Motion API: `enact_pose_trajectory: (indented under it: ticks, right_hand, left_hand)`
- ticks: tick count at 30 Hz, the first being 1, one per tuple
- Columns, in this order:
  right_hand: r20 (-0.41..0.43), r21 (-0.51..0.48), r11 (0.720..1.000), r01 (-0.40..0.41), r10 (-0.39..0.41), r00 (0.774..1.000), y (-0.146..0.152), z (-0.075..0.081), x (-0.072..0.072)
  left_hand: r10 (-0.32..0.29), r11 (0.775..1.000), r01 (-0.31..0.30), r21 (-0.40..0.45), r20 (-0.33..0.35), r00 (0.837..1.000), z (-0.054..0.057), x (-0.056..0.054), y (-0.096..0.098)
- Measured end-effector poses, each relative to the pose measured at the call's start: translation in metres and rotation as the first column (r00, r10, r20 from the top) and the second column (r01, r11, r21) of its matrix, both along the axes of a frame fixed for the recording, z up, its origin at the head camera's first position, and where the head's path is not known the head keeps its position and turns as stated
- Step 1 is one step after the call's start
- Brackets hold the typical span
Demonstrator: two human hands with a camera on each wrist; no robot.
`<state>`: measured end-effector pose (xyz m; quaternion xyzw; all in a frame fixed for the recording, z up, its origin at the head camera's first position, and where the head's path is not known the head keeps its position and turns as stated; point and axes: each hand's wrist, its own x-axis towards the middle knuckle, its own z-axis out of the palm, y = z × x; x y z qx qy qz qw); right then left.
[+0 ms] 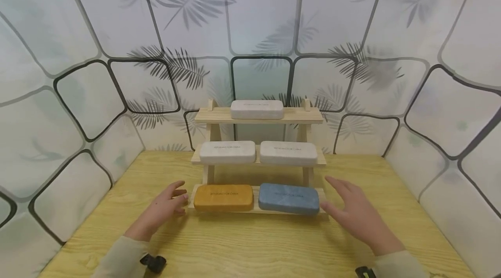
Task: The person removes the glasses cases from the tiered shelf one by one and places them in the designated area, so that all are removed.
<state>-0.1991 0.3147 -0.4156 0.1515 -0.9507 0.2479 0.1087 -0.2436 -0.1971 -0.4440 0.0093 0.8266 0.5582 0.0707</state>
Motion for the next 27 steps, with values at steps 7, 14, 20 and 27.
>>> enact_pose_trajectory:
  ticks: [7,14,20,27]
  right_hand:
    - [0.006,-0.028,0.999,-0.025,0.025,1.000,-0.007,0.000,-0.003]
    - [0.037,-0.041,0.998,-0.055,0.056,0.998,-0.014,-0.002,-0.009]
    - [0.046,-0.057,0.995,-0.080,0.083,0.995,-0.020,-0.005,-0.013]
    - [0.041,-0.058,0.993,-0.103,0.105,0.994,-0.028,-0.011,-0.020]
  left_hand:
    - [0.031,0.995,-0.032,0.097,0.013,0.999,-0.007,-0.008,0.005]
    - [0.059,0.993,-0.059,0.105,0.003,0.998,-0.005,-0.013,0.011]
    - [0.071,0.993,-0.071,0.095,0.010,0.997,-0.007,-0.016,0.015]
    - [0.071,0.994,-0.071,0.080,-0.004,0.997,-0.015,-0.017,0.018]
